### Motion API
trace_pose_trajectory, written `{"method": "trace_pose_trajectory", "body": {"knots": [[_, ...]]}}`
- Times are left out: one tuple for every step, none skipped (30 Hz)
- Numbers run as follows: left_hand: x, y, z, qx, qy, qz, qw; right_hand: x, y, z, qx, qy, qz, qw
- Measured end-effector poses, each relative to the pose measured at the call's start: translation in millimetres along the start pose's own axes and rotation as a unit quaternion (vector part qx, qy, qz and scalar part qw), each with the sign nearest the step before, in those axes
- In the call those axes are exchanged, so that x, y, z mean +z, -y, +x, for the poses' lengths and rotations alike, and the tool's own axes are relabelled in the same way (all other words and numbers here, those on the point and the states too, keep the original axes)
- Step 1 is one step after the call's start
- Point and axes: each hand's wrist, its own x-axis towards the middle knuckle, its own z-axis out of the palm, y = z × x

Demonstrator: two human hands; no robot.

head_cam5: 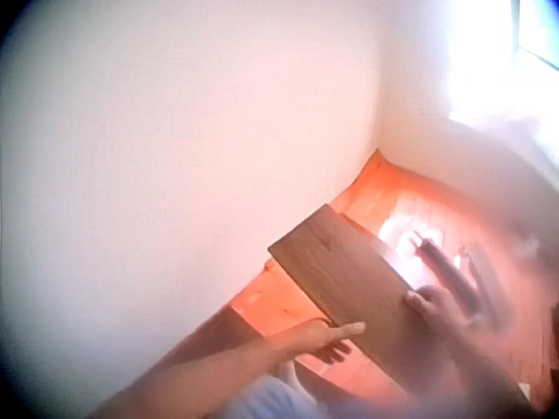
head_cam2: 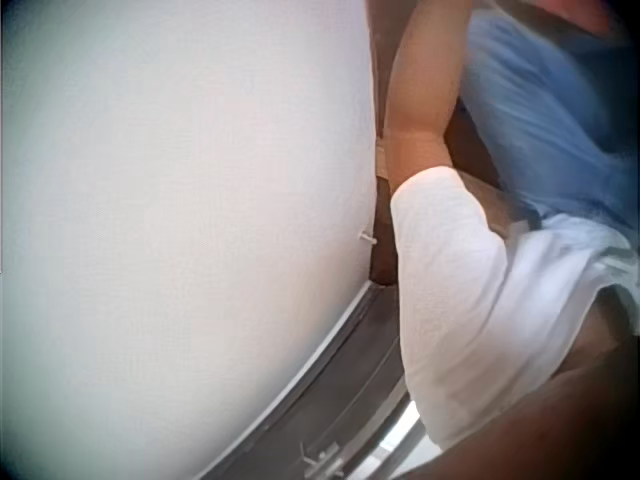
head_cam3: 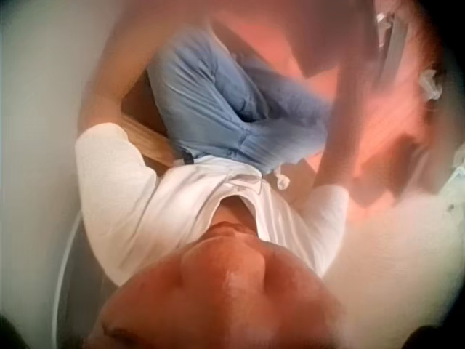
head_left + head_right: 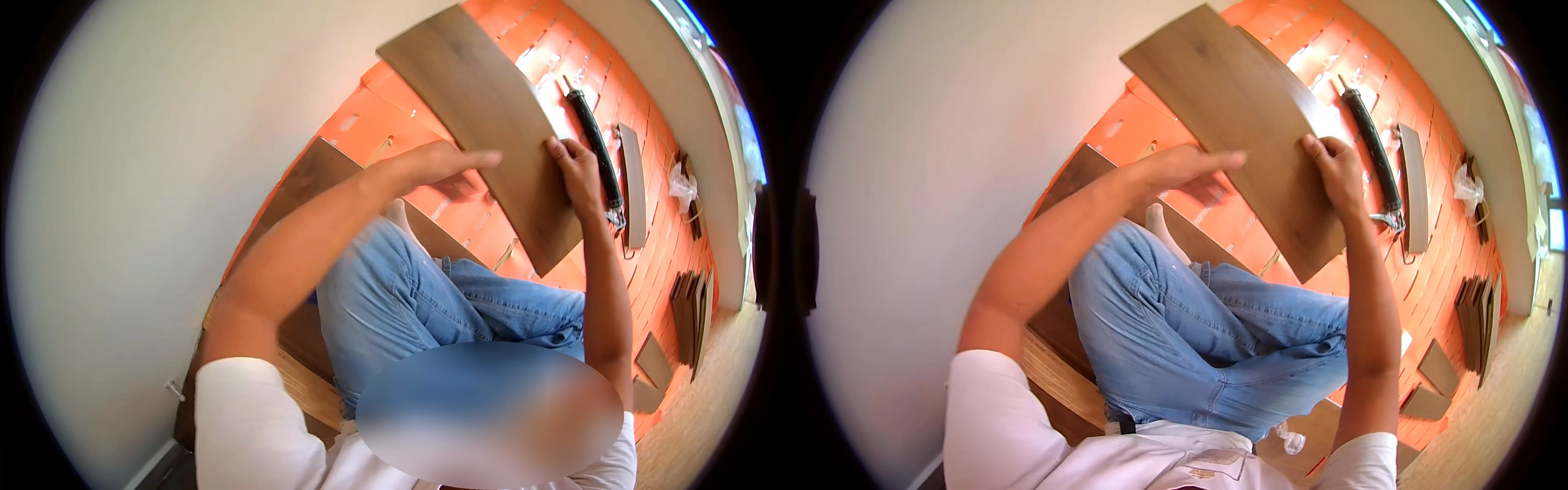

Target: The person lays floor planks by applying adhesive to the subfloor with a caulk gun, positioning the planks, hammering them into place, wiping them with a cloth, and removing plastic wrapping from a new plank.

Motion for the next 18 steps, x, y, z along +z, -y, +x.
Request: {"method": "trace_pose_trajectory", "body": {"knots": [[-25,24,-4,-0.075,-0.032,0.109,0.991,18,7,-2,-0.008,0.002,-0.016,1.0],[-54,55,-5,-0.151,-0.064,0.216,0.963,37,12,-3,-0.018,0.002,-0.031,0.999],[-72,75,-13,-0.11,-0.108,0.238,0.959,54,1,-2,-0.021,-0.004,-0.047,0.999],[-86,96,-22,-0.07,-0.144,0.26,0.952,68,-10,-2,-0.019,-0.013,-0.065,0.998],[-95,118,-38,-0.011,-0.209,0.344,0.915,84,-4,-4,0.004,0.012,-0.081,0.997],[-100,139,-53,0.049,-0.271,0.423,0.863,105,-5,-3,0.017,0.028,-0.104,0.994],[-101,164,-59,0.117,-0.314,0.47,0.817,126,-6,-1,0.014,0.033,-0.132,0.991],[-101,191,-61,0.185,-0.352,0.51,0.763,144,-7,2,0.011,0.038,-0.161,0.986],[-101,209,-62,0.252,-0.385,0.544,0.702,158,-8,4,0.019,0.046,-0.157,0.986],[-97,218,-59,0.255,-0.391,0.543,0.698,171,-10,5,0.028,0.054,-0.154,0.986],[-89,224,-54,0.255,-0.398,0.543,0.694,181,-10,7,0.036,0.064,-0.15,0.986],[-83,228,-47,0.256,-0.405,0.542,0.691,189,-10,8,0.038,0.067,-0.154,0.985],[-81,227,-43,0.234,-0.376,0.523,0.728,194,-10,10,0.041,0.07,-0.159,0.984],[-83,229,-41,0.229,-0.37,0.525,0.731,199,-11,11,0.044,0.072,-0.165,0.983],[-86,231,-40,0.224,-0.364,0.526,0.735,203,-12,13,0.048,0.077,-0.172,0.981],[-89,233,-40,0.22,-0.359,0.529,0.737,204,-10,18,0.049,0.082,-0.178,0.979],[-88,235,-39,0.216,-0.36,0.531,0.736,206,-10,20,0.051,0.086,-0.183,0.978],[-87,237,-37,0.211,-0.36,0.533,0.736,206,-13,21,0.05,0.086,-0.178,0.979]]}}
